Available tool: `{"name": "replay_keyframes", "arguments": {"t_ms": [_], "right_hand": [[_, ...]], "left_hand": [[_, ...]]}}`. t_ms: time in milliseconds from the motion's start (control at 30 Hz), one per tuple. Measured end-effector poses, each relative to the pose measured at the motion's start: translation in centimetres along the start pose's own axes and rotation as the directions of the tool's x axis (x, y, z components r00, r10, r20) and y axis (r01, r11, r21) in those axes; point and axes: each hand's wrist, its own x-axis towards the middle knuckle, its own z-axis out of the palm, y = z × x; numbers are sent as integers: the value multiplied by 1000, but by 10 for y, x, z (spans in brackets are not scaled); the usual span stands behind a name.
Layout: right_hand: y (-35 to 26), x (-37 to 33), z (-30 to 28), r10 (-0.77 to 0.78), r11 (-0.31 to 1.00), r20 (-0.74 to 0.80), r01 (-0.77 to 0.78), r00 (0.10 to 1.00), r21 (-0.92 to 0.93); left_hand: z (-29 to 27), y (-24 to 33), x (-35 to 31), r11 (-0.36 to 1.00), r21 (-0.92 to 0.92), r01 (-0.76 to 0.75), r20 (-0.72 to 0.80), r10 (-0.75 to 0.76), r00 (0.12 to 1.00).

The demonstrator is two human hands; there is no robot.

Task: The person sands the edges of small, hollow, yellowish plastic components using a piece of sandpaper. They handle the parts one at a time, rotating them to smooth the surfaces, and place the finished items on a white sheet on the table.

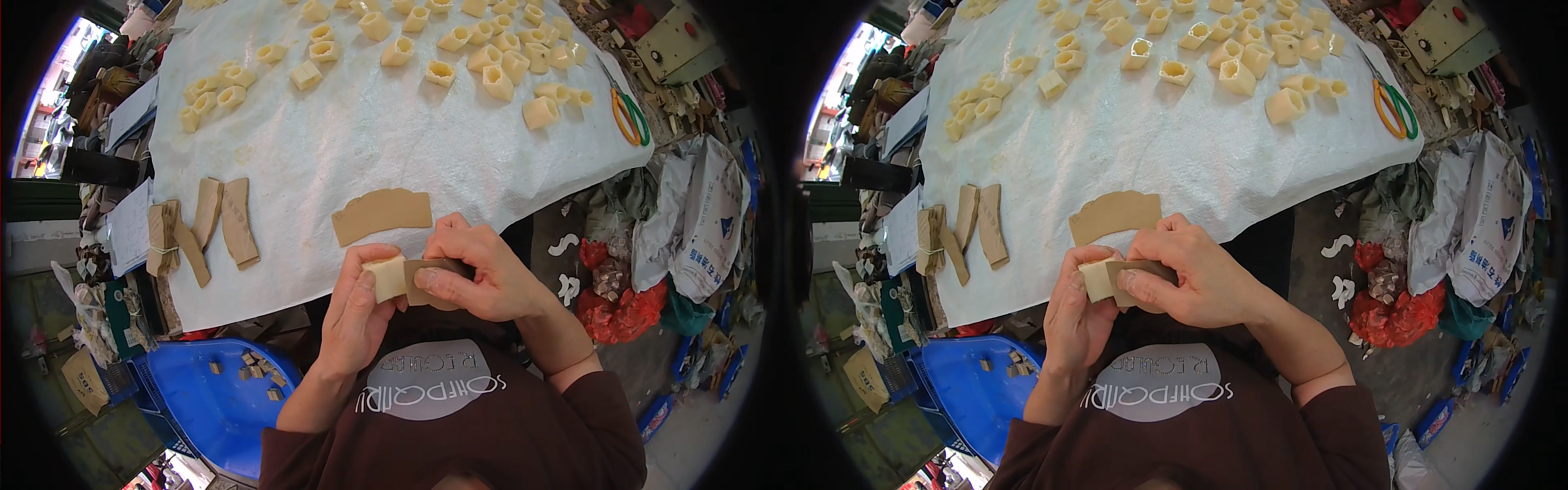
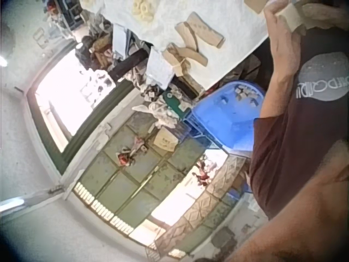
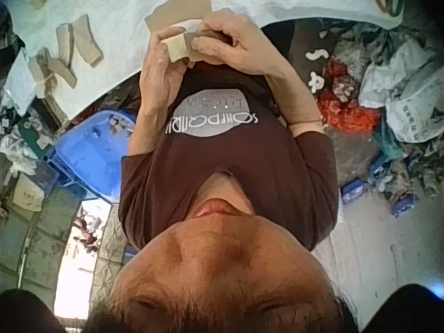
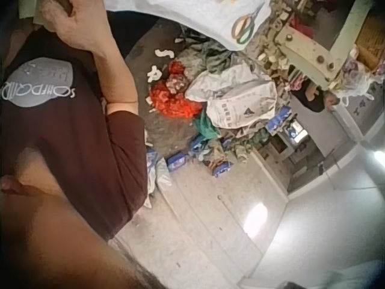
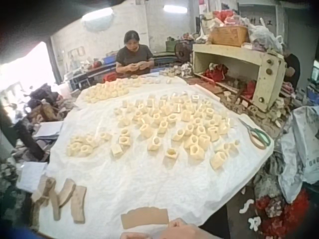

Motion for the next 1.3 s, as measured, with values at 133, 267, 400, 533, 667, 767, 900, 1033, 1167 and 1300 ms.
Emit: {"name": "replay_keyframes", "arguments": {"t_ms": [133,267,400,533,667,767,900,1033,1167,1300], "right_hand": [[1,1,3,-18,1000,0,18,1000,-5],[2,1,4,-14,1000,-5,14,1000,5],[3,0,4,4,1000,-15,-4,1000,11],[3,1,2,14,1000,27,-14,1000,-10],[7,1,1,-1,999,31,2,1000,-33],[8,1,3,-37,991,-2,37,999,-128],[9,5,7,-181,950,-144,135,973,-282],[13,5,4,-205,953,-124,169,971,-251],[12,4,1,-182,964,-85,161,980,-211],[13,2,3,-152,982,-73,142,986,-124]], "left_hand": [[5,2,-1,999,-5,32,24,-31,999],[6,2,-2,999,-6,37,44,-36,998],[7,0,-1,998,50,23,3,-24,1000],[9,0,-1,996,87,10,-3,-9,1000],[10,-1,-1,992,129,-3,-1,4,1000],[8,-3,-3,981,191,-32,8,31,999],[5,-3,-3,955,295,-35,20,31,999],[3,-6,-3,955,296,-26,39,15,999],[4,-7,-2,924,379,-40,47,24,999],[6,-9,0,950,312,-26,54,10,999]]}}
